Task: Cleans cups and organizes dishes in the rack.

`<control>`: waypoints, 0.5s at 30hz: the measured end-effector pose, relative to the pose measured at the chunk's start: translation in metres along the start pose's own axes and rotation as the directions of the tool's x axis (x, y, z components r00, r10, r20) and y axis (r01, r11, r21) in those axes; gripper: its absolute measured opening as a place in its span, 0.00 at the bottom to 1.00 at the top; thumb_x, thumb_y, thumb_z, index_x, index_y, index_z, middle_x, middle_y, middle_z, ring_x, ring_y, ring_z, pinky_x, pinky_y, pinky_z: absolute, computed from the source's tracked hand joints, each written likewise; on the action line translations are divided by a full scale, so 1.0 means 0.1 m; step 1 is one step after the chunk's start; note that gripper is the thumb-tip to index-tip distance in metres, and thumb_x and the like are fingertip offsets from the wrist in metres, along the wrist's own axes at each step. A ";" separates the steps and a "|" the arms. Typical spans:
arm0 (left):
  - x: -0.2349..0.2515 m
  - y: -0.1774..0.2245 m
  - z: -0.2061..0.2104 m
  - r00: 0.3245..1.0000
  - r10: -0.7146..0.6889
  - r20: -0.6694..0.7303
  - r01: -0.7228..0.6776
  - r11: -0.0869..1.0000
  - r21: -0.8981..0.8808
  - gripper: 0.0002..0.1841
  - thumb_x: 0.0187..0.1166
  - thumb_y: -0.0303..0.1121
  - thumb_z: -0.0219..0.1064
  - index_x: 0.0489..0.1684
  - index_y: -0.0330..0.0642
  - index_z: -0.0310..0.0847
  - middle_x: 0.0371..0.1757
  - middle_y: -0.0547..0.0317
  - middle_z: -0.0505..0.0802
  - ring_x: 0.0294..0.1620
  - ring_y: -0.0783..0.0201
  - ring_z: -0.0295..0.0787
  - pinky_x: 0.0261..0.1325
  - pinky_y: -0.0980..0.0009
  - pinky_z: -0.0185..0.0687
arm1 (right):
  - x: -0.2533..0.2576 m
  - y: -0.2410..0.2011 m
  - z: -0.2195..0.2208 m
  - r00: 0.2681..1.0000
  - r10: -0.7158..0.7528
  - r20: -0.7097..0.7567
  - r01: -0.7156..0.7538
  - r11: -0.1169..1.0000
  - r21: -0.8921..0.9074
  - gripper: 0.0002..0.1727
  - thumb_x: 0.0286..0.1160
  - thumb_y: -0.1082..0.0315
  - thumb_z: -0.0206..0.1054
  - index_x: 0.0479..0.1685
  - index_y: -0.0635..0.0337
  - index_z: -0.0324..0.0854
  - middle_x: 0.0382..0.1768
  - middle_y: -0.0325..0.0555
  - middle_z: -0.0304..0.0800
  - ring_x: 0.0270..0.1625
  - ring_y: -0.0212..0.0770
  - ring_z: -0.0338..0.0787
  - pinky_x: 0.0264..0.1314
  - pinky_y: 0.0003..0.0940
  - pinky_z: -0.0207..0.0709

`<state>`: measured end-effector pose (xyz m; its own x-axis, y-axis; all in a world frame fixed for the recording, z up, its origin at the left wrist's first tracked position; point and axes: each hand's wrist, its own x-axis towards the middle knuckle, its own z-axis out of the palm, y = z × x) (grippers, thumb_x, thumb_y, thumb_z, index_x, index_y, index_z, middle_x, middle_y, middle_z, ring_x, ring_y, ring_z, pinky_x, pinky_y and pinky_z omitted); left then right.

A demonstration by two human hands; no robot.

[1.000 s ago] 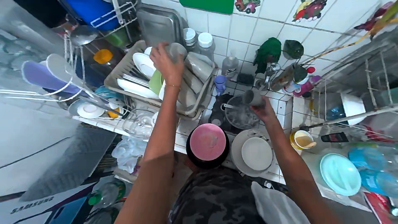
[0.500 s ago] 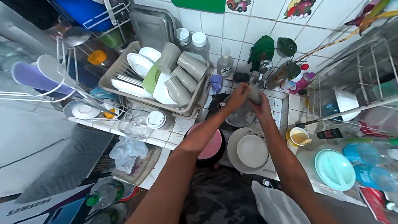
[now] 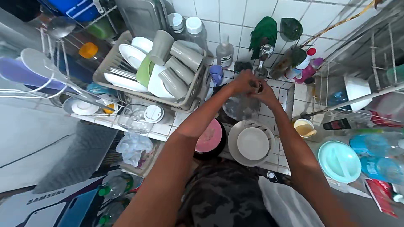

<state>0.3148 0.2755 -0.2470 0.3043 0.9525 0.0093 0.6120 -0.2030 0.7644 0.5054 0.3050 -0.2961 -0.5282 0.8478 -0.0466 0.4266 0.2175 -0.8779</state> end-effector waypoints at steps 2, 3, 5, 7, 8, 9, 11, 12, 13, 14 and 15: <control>-0.14 -0.14 -0.06 0.982 -0.114 -0.148 0.071 0.960 -0.270 0.28 0.71 0.37 0.80 0.68 0.32 0.80 0.75 0.35 0.81 0.78 0.45 0.76 0.80 0.52 0.73 | 0.09 -0.02 0.00 0.990 0.082 -0.118 -0.073 0.994 0.075 0.53 0.50 0.61 0.88 0.81 0.64 0.62 0.62 0.67 0.85 0.59 0.58 0.90 0.62 0.57 0.85; -0.21 -0.21 -0.08 0.958 -0.215 -0.188 0.127 0.911 -0.391 0.32 0.76 0.40 0.77 0.74 0.31 0.73 0.75 0.36 0.80 0.76 0.47 0.77 0.78 0.52 0.75 | 0.12 -0.02 0.01 0.979 0.112 -0.169 -0.091 0.987 0.130 0.55 0.49 0.61 0.88 0.82 0.64 0.58 0.63 0.68 0.83 0.59 0.57 0.90 0.59 0.56 0.87; -0.34 -0.36 -0.09 0.889 -0.417 -0.189 0.270 0.812 -0.518 0.35 0.81 0.47 0.71 0.81 0.35 0.65 0.75 0.36 0.80 0.74 0.47 0.78 0.72 0.49 0.78 | 0.14 -0.04 0.07 0.983 0.097 -0.156 -0.076 0.988 0.132 0.59 0.46 0.63 0.89 0.84 0.63 0.54 0.65 0.69 0.80 0.62 0.58 0.88 0.62 0.57 0.85; -0.48 -0.48 -0.02 0.810 -0.579 -0.090 0.432 0.693 -0.578 0.36 0.83 0.54 0.66 0.85 0.43 0.63 0.76 0.38 0.80 0.73 0.44 0.79 0.68 0.42 0.78 | 0.15 -0.07 0.17 0.997 0.033 -0.064 -0.027 0.995 0.091 0.59 0.50 0.63 0.89 0.88 0.58 0.55 0.72 0.68 0.79 0.71 0.60 0.84 0.70 0.60 0.81; -0.53 -0.54 0.02 0.779 -0.626 -0.039 0.481 0.637 -0.603 0.36 0.83 0.56 0.65 0.86 0.47 0.63 0.78 0.38 0.79 0.75 0.41 0.78 0.69 0.38 0.77 | 0.17 -0.08 0.20 0.997 0.024 -0.075 -0.015 0.993 0.119 0.56 0.53 0.63 0.87 0.88 0.55 0.59 0.74 0.65 0.79 0.71 0.58 0.85 0.69 0.58 0.82; -0.56 -0.56 0.06 0.760 -0.649 -0.010 0.502 0.597 -0.626 0.36 0.84 0.57 0.64 0.88 0.51 0.61 0.81 0.38 0.77 0.77 0.40 0.76 0.69 0.36 0.77 | 0.20 -0.09 0.21 0.992 0.044 -0.119 -0.022 0.983 0.183 0.52 0.57 0.62 0.85 0.88 0.55 0.60 0.74 0.63 0.79 0.68 0.54 0.88 0.65 0.54 0.87; -0.59 -0.53 0.10 0.763 -0.646 0.023 0.474 0.535 -0.700 0.36 0.86 0.55 0.62 0.93 0.58 0.54 0.88 0.40 0.68 0.79 0.36 0.73 0.67 0.34 0.76 | 0.28 -0.12 0.24 0.974 0.133 -0.184 -0.051 0.919 0.392 0.49 0.65 0.62 0.81 0.89 0.57 0.56 0.72 0.61 0.79 0.59 0.52 0.91 0.53 0.49 0.92; -0.59 -0.51 0.12 0.779 -0.626 0.024 0.432 0.510 -0.744 0.36 0.88 0.54 0.60 0.94 0.61 0.53 0.90 0.44 0.66 0.80 0.37 0.73 0.66 0.34 0.79 | 0.29 -0.12 0.24 0.972 0.168 -0.165 -0.071 0.877 0.474 0.48 0.68 0.62 0.78 0.88 0.58 0.54 0.70 0.61 0.79 0.57 0.53 0.92 0.51 0.49 0.92; -0.58 -0.48 0.13 0.805 -0.593 0.008 0.368 0.489 -0.791 0.34 0.90 0.51 0.59 0.94 0.61 0.52 0.90 0.46 0.66 0.80 0.39 0.75 0.67 0.36 0.82 | 0.29 -0.13 0.26 0.974 0.196 -0.118 -0.102 0.832 0.545 0.44 0.72 0.61 0.76 0.87 0.58 0.55 0.69 0.60 0.80 0.57 0.53 0.92 0.52 0.50 0.92; -0.55 -0.42 0.15 0.831 -0.554 -0.047 0.281 0.491 -0.824 0.32 0.91 0.46 0.59 0.93 0.57 0.55 0.88 0.44 0.69 0.77 0.40 0.78 0.65 0.39 0.84 | 0.28 -0.14 0.27 0.971 0.227 -0.070 -0.138 0.778 0.613 0.39 0.76 0.60 0.71 0.86 0.59 0.58 0.68 0.59 0.81 0.58 0.53 0.91 0.53 0.51 0.91; -0.51 -0.35 0.14 0.851 -0.511 -0.123 0.197 0.526 -0.827 0.30 0.90 0.40 0.61 0.91 0.50 0.59 0.84 0.40 0.73 0.74 0.41 0.81 0.65 0.41 0.86 | 0.27 -0.14 0.28 0.965 0.262 -0.026 -0.176 0.718 0.673 0.35 0.81 0.56 0.65 0.84 0.58 0.61 0.69 0.58 0.81 0.60 0.53 0.90 0.56 0.50 0.90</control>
<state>0.2882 0.2310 -0.2835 -0.1435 0.9418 -0.3040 -0.2220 0.2687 0.9373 0.4647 0.3110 -0.2981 -0.3788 0.8875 -0.2623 -0.0950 -0.3192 -0.9429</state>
